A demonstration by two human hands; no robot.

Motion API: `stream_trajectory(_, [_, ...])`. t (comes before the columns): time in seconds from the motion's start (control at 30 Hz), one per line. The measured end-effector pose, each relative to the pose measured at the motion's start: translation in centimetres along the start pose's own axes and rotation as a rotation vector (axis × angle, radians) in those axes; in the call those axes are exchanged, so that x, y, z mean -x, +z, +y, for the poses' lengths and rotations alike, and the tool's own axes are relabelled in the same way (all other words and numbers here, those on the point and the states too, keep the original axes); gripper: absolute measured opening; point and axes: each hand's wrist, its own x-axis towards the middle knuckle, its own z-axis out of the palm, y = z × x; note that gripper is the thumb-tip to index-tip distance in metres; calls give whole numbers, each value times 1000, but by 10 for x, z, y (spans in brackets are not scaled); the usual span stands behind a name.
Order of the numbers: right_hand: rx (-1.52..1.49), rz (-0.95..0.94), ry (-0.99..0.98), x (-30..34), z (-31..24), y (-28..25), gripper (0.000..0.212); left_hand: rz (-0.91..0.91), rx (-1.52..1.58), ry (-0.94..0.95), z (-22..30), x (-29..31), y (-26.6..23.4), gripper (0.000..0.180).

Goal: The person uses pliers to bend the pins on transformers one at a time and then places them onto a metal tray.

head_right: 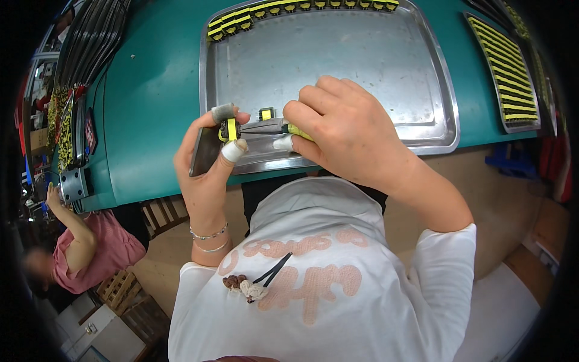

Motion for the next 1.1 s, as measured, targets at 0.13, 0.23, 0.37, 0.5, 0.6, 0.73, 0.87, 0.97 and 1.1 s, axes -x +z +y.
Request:
stream_trajectory(0.13, [69, -27, -75, -3, 3, -9, 27, -75, -137, 157, -3, -1, -2, 36])
stream_trajectory(0.23, [113, -57, -104, -3, 6, -13, 28, -125, -227, 203, -2, -2, -4, 38])
stream_trajectory(0.37, [123, -75, -129, 0, 9, -12, 30, -160, -397, 215, -4, -2, -5, 40])
stream_trajectory(0.5, [199, -44, -145, 1, 9, -8, 27, -197, -474, 347, -9, -7, -7, 42])
stream_trajectory(0.6, [210, -34, -151, 2, 9, -9, 27, -185, -440, 263, -7, -6, -10, 42])
stream_trajectory(0.73, [204, -36, -161, 0, 7, -12, 26, -237, -461, 323, -7, -7, -10, 41])
stream_trajectory(0.87, [226, -48, -161, 2, 7, -11, 25, -241, -494, 415, -8, -7, -10, 41])
stream_trajectory(0.97, [210, 13, -173, 5, 7, -7, 25, -247, -519, 429, -8, -5, -11, 42])
stream_trajectory(1.1, [185, -62, -200, 9, 8, -5, 25, -318, -619, 407, 0, -4, -12, 44])
